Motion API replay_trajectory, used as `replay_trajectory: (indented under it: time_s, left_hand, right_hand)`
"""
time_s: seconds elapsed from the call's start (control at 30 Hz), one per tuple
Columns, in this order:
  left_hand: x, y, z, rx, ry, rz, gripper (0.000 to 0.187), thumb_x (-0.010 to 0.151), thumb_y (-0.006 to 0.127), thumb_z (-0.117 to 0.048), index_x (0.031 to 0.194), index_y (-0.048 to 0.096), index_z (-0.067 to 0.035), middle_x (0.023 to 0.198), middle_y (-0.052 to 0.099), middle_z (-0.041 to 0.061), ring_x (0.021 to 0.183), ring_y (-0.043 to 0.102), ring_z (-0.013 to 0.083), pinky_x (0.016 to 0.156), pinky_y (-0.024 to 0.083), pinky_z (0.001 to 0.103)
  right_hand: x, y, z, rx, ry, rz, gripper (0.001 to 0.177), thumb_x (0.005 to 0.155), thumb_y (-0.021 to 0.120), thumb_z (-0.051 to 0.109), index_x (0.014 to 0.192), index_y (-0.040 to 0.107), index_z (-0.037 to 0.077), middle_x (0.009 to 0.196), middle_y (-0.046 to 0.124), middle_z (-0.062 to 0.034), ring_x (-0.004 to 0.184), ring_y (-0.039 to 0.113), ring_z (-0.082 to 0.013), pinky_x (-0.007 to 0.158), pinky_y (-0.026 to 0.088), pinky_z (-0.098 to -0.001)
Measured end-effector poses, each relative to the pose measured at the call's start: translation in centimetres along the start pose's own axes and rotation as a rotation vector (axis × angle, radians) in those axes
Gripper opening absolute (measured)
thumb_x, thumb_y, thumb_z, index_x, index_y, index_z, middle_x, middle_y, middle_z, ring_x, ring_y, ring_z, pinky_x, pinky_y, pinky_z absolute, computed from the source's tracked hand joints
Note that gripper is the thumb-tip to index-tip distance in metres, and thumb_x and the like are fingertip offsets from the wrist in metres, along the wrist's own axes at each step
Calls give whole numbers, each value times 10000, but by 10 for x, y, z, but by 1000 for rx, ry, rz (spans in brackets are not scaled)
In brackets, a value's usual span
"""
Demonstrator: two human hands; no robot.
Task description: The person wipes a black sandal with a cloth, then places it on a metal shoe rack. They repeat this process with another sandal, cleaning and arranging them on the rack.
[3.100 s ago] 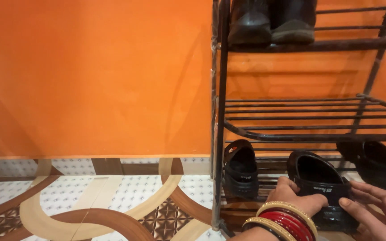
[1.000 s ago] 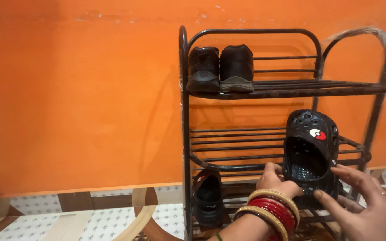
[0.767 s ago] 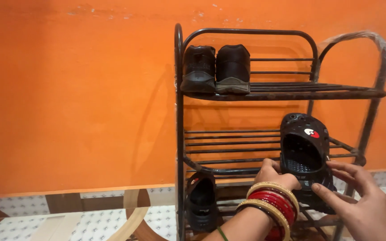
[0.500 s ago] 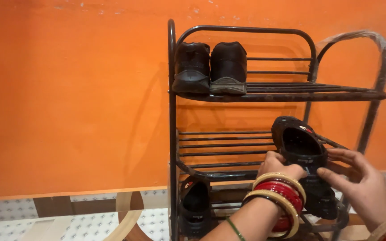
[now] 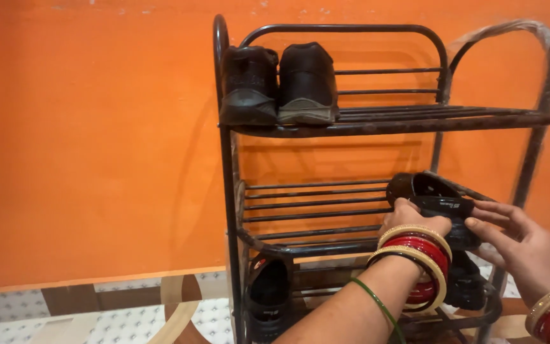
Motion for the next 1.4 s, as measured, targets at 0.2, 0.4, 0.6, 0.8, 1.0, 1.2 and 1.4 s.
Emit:
replay_trajectory:
  time_s: [0.2, 0.4, 0.6, 0.8, 1.0, 1.2, 1.4]
  left_hand:
    - [13, 19, 0, 66, 136, -39, 649, 728, 795, -341, 1284, 608, -64, 1197, 704, 183, 1164, 675, 334, 996, 539, 426]
    - [27, 28, -7, 258, 139, -17, 681, 771, 776, -463, 1298, 609, -66, 1157, 738, 207, 1102, 719, 352, 949, 573, 445]
    - [39, 41, -13, 346, 203, -34, 719, 739, 785, -537, 1250, 649, -50, 1095, 762, 196, 1047, 746, 325, 903, 594, 416]
    - [44, 53, -19, 386, 182, -41, 730, 775, 756, -552, 1278, 616, -41, 1086, 768, 201, 1044, 752, 321, 876, 601, 436]
    - [43, 59, -21, 389, 126, -44, 652, 789, 746, -538, 1269, 628, -112, 1125, 738, 188, 1111, 702, 344, 936, 558, 473]
    - [42, 61, -16, 345, 140, -52, 609, 841, 710, -502, 1293, 597, -111, 1108, 754, 203, 1092, 717, 366, 937, 558, 483]
    - [47, 68, -9, 353, 215, -131, 605, 831, 695, -516, 1271, 624, -106, 1040, 774, 172, 1014, 736, 347, 888, 577, 477]
  right_hand:
    - [14, -3, -15, 32, 6, 19, 700, 812, 774, 257, 1448, 552, 69, 1390, 639, -149, 1234, 648, -286, 1035, 523, -461]
    - [31, -10, -30, -88, -89, 20, 728, 822, 773, 288, 1452, 531, 14, 1423, 624, -200, 1321, 610, -295, 1067, 521, -440]
    - [48, -16, -41, -111, -76, 12, 725, 851, 743, 260, 1493, 498, 29, 1474, 573, -197, 1337, 589, -311, 1000, 572, -437]
    - [56, -20, -48, -95, -23, 14, 717, 881, 716, 262, 1530, 485, 63, 1469, 592, -181, 1254, 649, -310, 914, 613, -425]
    - [60, -22, -54, -33, -16, 17, 682, 887, 709, 269, 1503, 522, 44, 1418, 638, -181, 1186, 682, -296, 858, 629, -398]
    - [56, -22, -50, -9, -32, 14, 672, 893, 714, 279, 1483, 521, 22, 1400, 623, -175, 1184, 671, -267, 844, 638, -386]
    - [56, -23, -48, -38, 51, 23, 670, 894, 695, 285, 1498, 524, 51, 1402, 652, -180, 1178, 691, -297, 827, 643, -385]
Point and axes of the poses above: each hand's wrist, its own x-axis towards the middle knuckle, its own y-axis out of the palm, z = x × y, the point moved 1 cm from there along x, towards the middle knuckle
